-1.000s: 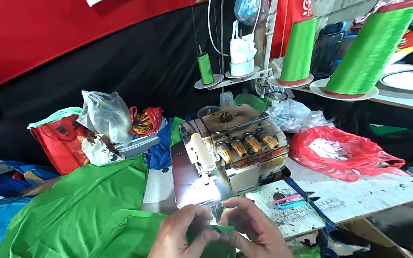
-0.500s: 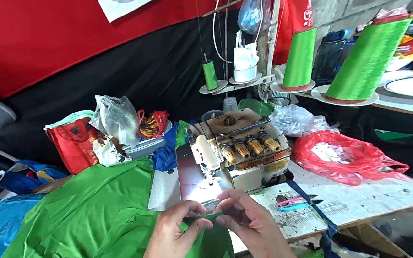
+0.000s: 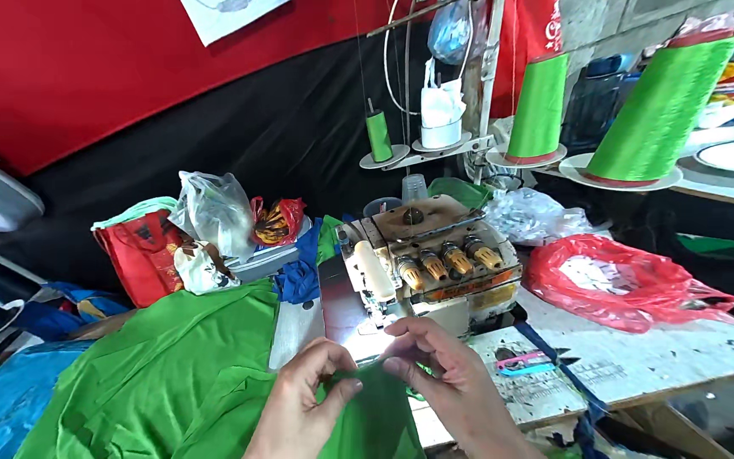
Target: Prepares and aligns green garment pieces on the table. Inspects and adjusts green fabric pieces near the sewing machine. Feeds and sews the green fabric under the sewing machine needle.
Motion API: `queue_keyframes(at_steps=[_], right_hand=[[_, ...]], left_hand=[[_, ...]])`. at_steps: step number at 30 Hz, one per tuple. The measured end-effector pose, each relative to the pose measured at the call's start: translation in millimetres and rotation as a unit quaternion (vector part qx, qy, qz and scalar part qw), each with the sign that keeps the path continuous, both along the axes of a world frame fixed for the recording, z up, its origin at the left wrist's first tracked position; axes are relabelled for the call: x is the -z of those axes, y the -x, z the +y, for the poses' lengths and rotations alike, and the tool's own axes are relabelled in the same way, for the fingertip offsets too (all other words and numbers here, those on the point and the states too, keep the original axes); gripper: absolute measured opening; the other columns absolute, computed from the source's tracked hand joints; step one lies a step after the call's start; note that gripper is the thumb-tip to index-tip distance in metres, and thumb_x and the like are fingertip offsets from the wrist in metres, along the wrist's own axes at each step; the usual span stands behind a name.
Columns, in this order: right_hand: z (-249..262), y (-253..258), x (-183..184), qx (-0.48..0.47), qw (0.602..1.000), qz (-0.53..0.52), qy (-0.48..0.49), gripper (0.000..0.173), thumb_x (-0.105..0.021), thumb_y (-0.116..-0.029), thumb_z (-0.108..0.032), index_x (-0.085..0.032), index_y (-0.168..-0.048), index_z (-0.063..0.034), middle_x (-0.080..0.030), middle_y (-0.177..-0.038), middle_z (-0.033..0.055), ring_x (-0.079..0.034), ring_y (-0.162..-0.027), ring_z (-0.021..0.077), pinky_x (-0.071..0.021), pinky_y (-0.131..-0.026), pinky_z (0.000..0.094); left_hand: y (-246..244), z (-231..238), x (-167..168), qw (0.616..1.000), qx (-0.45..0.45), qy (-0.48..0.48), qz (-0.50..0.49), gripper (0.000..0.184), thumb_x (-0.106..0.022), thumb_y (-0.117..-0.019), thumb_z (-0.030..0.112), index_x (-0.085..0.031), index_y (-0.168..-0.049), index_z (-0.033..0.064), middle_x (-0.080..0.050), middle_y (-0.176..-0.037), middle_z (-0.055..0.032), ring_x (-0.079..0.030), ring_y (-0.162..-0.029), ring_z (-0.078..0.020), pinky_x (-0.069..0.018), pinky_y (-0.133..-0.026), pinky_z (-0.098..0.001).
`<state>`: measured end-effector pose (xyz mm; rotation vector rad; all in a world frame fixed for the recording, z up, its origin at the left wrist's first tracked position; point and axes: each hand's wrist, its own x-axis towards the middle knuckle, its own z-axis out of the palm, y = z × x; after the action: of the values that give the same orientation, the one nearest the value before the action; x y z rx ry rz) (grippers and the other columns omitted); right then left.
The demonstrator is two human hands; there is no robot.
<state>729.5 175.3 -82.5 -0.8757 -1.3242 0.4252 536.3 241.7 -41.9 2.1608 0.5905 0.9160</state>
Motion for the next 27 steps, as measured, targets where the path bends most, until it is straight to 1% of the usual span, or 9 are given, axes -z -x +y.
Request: queue_keyframes(at_steps=[4,7,10,13,15,17,19,23,27], right_hand=[[2.5,1.8,-9.5,-0.005,1.0,0.012,0.017,0.023,-0.067,-0.0971,-0.011,-0.063,-0.118,-0.0014,-0.074,-0.096,0.0002,-0.071,-0.088,0.004,-0.0595,-0.078,0.0183],[1.2,1.4,-19.9,0.007,0.999,-0.003,0.04,0.03,-0.066,-0.0967,-0.01,-0.062,-0.122,0.0041,-0.074,-0.099,0.0041,-0.07,-0.086,0.0052,-0.0588,-0.076,0.0185],[3.8,2.1,-18.6,0.019,0.999,-0.03,0.02,0.028,-0.065,-0.0969,-0.01,-0.064,-0.122,0.0013,-0.074,-0.098,0.0037,-0.071,-0.086,0.0047,-0.0589,-0.076,0.0179],[10.9,0.2,-8.9,0.039,0.998,-0.036,-0.033,0.023,-0.066,-0.0969,-0.012,-0.065,-0.12,-0.0086,-0.071,-0.094,-0.0011,-0.07,-0.086,0.0041,-0.0598,-0.076,0.0175],[10.9,-1.5,-3.4,0.025,0.999,0.011,-0.022,0.022,-0.067,-0.0976,-0.016,-0.066,-0.119,-0.0118,-0.07,-0.094,-0.0014,-0.069,-0.086,0.0053,-0.0596,-0.076,0.0188],[7.1,-3.7,6.5,-0.007,0.998,0.059,0.016,0.027,-0.065,-0.0999,-0.025,-0.064,-0.123,-0.01,-0.07,-0.098,-0.0009,-0.069,-0.09,0.006,-0.059,-0.079,0.0212],[1.2,-3.5,24.4,-0.041,0.996,0.069,0.05,0.043,-0.067,-0.098,-0.031,-0.057,-0.129,-0.0024,-0.07,-0.104,0.0,-0.069,-0.093,0.005,-0.0596,-0.081,0.0235],[-9.2,3.4,56.3,-0.115,0.982,0.083,0.123,0.048,-0.07,-0.0915,-0.001,-0.047,-0.133,0.002,-0.075,-0.105,0.004,-0.074,-0.091,0.0089,-0.0623,-0.082,0.0286],[-10.5,11.4,67.2,-0.054,0.986,0.104,0.118,0.047,-0.073,-0.0859,0.004,-0.051,-0.127,0.0011,-0.076,-0.094,0.0012,-0.073,-0.081,0.0067,-0.0617,-0.075,0.0259]], left_hand=[[-10.9,-9.5,-9.4,0.996,0.002,0.093,-0.001,0.026,-0.057,-0.0926,-0.002,-0.056,-0.119,-0.0022,-0.066,-0.105,-0.0017,-0.064,-0.09,-0.0017,-0.0545,-0.079,-0.0193],[-20.3,-13.0,-14.1,0.996,-0.023,0.09,0.005,0.024,-0.062,-0.0964,0.012,-0.062,-0.116,-0.0013,-0.068,-0.105,-0.0011,-0.062,-0.085,0.0006,-0.0519,-0.074,-0.016],[-23.9,-5.9,-5.6,0.998,-0.058,0.027,0.02,0.022,-0.069,-0.0956,0.028,-0.073,-0.106,0.0081,-0.07,-0.091,0.0046,-0.061,-0.073,0.0026,-0.0504,-0.065,-0.0146],[-27.7,-1.9,-5.9,0.998,-0.057,-0.017,0.016,0.017,-0.071,-0.0947,0.026,-0.078,-0.101,0.0117,-0.074,-0.092,0.0062,-0.067,-0.082,0.002,-0.055,-0.072,-0.015],[-30.2,0.6,-5.6,0.999,-0.035,-0.015,0.005,0.016,-0.072,-0.094,0.022,-0.078,-0.102,0.01,-0.075,-0.095,0.004,-0.069,-0.089,-0.0002,-0.0569,-0.078,-0.0167],[-30.8,3.1,-3.8,1.0,-0.011,0.012,-0.007,0.015,-0.071,-0.0948,0.019,-0.078,-0.102,0.0083,-0.075,-0.097,0.0031,-0.069,-0.091,-0.0012,-0.0574,-0.081,-0.0181],[-30.6,5.5,-2.9,0.998,-0.003,0.055,-0.011,0.015,-0.069,-0.0966,0.019,-0.077,-0.103,0.0081,-0.074,-0.096,0.0039,-0.068,-0.088,-0.0005,-0.057,-0.078,-0.0177],[-30.3,12.1,2.1,0.994,-0.007,0.104,-0.011,0.015,-0.065,-0.0983,0.018,-0.074,-0.102,0.0069,-0.072,-0.092,0.0033,-0.066,-0.083,-0.0024,-0.0558,-0.076,-0.0197],[-35.9,16.5,9.2,0.996,-0.047,0.08,0.005,0.016,-0.064,-0.0988,0.02,-0.075,-0.099,0.0088,-0.071,-0.091,0.0043,-0.065,-0.082,-0.0009,-0.0541,-0.075,-0.0174]])
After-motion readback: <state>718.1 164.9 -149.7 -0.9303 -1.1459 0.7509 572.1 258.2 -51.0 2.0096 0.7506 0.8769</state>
